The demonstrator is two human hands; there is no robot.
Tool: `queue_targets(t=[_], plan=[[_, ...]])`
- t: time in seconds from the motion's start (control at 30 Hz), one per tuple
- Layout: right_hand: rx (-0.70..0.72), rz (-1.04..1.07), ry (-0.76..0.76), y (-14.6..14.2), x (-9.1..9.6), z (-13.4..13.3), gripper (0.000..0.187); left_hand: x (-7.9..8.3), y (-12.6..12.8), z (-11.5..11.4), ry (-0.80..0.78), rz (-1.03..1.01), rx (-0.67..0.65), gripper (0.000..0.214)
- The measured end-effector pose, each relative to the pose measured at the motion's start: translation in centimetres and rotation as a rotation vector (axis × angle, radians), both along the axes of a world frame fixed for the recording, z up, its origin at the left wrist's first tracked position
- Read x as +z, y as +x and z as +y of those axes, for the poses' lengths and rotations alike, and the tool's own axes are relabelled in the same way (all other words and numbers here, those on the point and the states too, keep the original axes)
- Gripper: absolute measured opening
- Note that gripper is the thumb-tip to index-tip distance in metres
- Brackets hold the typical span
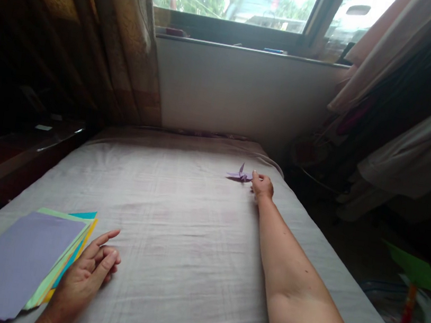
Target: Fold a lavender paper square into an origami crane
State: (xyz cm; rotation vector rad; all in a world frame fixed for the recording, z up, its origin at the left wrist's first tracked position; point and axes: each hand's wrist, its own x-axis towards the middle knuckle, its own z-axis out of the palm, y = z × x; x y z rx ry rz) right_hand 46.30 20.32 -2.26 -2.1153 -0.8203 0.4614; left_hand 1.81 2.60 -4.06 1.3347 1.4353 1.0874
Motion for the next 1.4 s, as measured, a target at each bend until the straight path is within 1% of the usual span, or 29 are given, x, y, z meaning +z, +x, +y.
queue_targets(t=[0.07, 0.13, 0.2, 0.27, 0.4, 0.5, 0.63, 0.73, 0.87, 0.97, 1.07, 1.13, 1.27, 1.33, 1.4], plan=[[0.042, -0.089, 0.003, -0.7, 0.0, -0.4, 0.041, 0.2, 0.0, 0.0, 0.007, 0.016, -0.022, 0.062], [0.062, -0.175, -0.012, -1.4, 0.0, -0.6, 0.035, 0.2, 0.1, 0.0, 0.012, 0.025, -0.02, 0.061], [0.057, -0.247, -0.037, -2.0, 0.2, -0.6, 0.026, 0.1, 0.1, 0.0, 0.018, 0.029, -0.004, 0.061], [0.037, -0.303, -0.061, -2.3, 0.4, -0.3, 0.022, -0.1, 0.1, -0.1, 0.031, 0.033, 0.004, 0.06], [-0.026, -0.375, -0.107, -2.2, 1.0, 0.5, 0.024, -0.6, 0.0, -0.1, 0.041, 0.046, -0.008, 0.056], [-0.059, -0.39, -0.147, -1.8, 1.2, 1.2, 0.024, -0.6, 0.0, -0.1, 0.043, 0.054, -0.01, 0.055], [-0.071, -0.377, -0.184, -1.5, 0.9, 1.7, 0.03, -0.2, 0.1, -0.2, 0.032, 0.068, -0.015, 0.055], [-0.074, -0.365, -0.19, -1.7, 0.5, 1.0, 0.037, 0.0, 0.2, -0.2, 0.038, 0.066, -0.012, 0.055], [-0.052, -0.359, -0.178, -2.6, 0.1, -1.7, 0.03, 0.2, 0.3, 0.0, 0.051, 0.072, -0.043, 0.052], [0.0, -0.366, -0.151, -4.4, -0.1, -4.6, 0.029, 0.7, 0.4, 0.1, 0.1, 0.111, -0.053, 0.042], [0.09, -0.366, -0.12, -7.1, -0.5, -7.7, 0.027, 1.0, 0.6, 0.0, 0.211, 0.227, -0.078, 0.032], [0.169, -0.362, -0.091, -9.2, -0.9, -9.7, 0.025, 1.1, 0.7, -0.1, 0.352, 0.397, -0.107, 0.03], [0.327, -0.367, -0.015, -13.2, -1.5, -13.6, 0.023, 1.1, 1.2, -1.0, 0.469, 0.504, -0.119, 0.024], [0.388, -0.381, 0.027, -14.8, -1.8, -15.3, 0.024, 1.5, 1.2, -1.5, 0.528, 0.559, -0.136, 0.02], [0.434, -0.402, 0.072, -16.1, -2.1, -16.7, 0.023, 2.3, 0.4, -2.0, 0.572, 0.622, -0.12, 0.017]])
